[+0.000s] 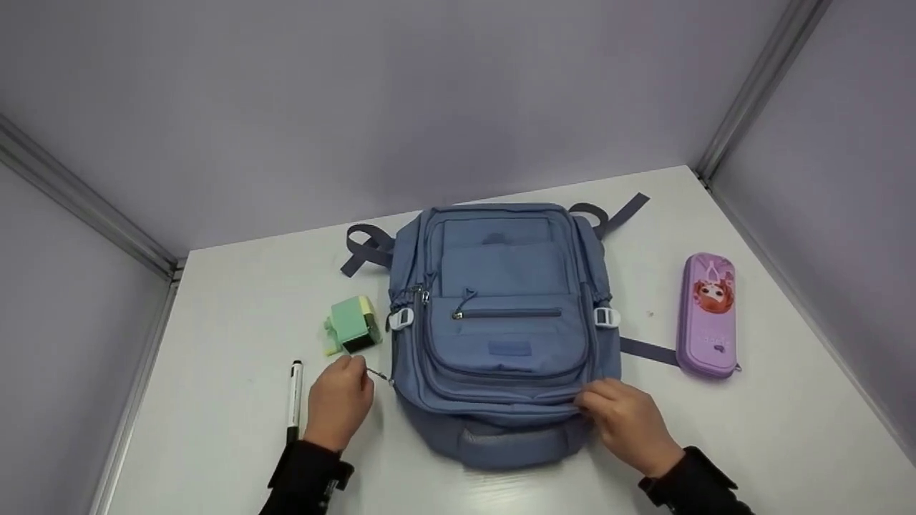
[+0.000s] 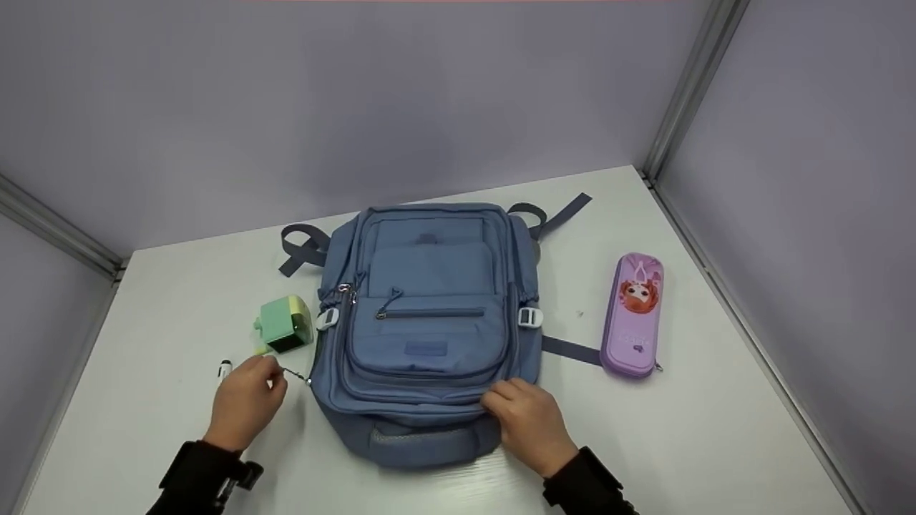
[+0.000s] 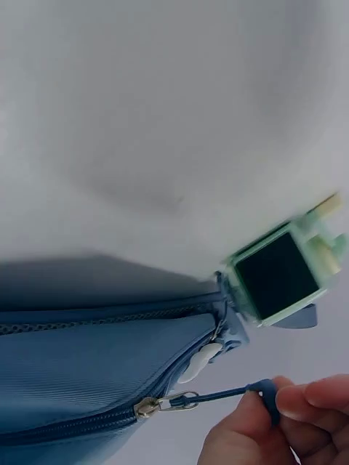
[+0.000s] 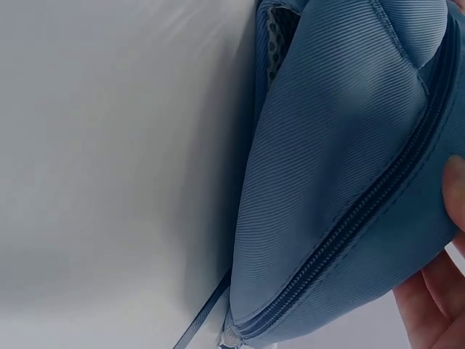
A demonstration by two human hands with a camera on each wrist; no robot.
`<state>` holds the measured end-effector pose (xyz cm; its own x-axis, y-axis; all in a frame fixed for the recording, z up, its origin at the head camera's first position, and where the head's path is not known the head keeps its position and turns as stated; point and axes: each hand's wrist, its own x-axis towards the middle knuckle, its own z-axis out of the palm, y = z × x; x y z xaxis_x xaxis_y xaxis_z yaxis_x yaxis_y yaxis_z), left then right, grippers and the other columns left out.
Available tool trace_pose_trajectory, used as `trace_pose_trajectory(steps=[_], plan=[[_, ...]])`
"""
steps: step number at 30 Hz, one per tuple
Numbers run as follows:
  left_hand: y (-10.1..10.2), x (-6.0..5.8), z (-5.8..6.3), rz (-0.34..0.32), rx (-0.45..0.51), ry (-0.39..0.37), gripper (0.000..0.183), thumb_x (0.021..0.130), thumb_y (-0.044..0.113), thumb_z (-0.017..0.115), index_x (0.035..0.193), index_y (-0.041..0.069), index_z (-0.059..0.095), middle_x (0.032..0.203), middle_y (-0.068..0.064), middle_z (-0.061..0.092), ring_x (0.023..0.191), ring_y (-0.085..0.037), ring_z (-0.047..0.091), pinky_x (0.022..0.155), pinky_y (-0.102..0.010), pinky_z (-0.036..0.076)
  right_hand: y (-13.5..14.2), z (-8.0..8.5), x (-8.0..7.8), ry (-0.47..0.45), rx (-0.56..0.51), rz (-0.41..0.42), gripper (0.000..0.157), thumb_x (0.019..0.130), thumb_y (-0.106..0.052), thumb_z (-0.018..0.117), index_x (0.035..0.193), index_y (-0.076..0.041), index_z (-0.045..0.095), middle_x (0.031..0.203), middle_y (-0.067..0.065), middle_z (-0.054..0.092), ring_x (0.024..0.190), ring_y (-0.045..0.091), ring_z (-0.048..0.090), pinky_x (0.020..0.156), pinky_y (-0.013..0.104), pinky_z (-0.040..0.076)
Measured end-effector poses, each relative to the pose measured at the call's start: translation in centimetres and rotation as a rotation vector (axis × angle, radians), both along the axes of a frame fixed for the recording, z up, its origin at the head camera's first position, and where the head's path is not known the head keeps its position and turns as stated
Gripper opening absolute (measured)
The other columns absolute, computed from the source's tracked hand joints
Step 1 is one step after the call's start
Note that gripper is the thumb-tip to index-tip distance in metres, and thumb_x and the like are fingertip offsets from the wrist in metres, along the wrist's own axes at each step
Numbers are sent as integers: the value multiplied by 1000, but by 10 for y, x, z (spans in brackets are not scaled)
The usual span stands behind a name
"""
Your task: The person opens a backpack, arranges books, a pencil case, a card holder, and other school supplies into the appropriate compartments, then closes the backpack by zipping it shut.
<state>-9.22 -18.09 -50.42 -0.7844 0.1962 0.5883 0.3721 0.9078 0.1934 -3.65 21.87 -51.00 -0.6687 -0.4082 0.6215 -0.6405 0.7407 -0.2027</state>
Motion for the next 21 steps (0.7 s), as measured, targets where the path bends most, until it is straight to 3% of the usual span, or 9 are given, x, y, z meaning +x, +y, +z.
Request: trace_pose_trajectory(steps=[6, 16, 21], plan=[[11, -39, 7, 20, -93, -38, 13, 71, -10, 70, 75, -1, 62, 66, -13, 60, 56, -30, 60, 49, -42, 48, 3, -2, -1, 18, 19, 33, 34, 64, 16, 68, 76, -16, 67, 79, -8, 64, 70, 8, 59, 64, 23, 49], [19, -98, 14, 85, -173, -122, 9, 76, -13, 60, 73, -5, 62, 70, -21, 63, 61, -38, 64, 51, -49, 52, 6, -5, -3, 7, 1, 87, 36, 65, 16, 70, 76, -18, 66, 80, -9, 64, 70, 7, 59, 62, 21, 48], [32, -119, 10, 159, -206, -83, 10, 82, -7, 59, 75, -6, 66, 72, -23, 65, 64, -38, 65, 53, -49, 54, 6, -6, -3, -17, -6, 114, 37, 65, 16, 70, 74, -19, 65, 80, -10, 63, 68, 7, 56, 59, 19, 46]])
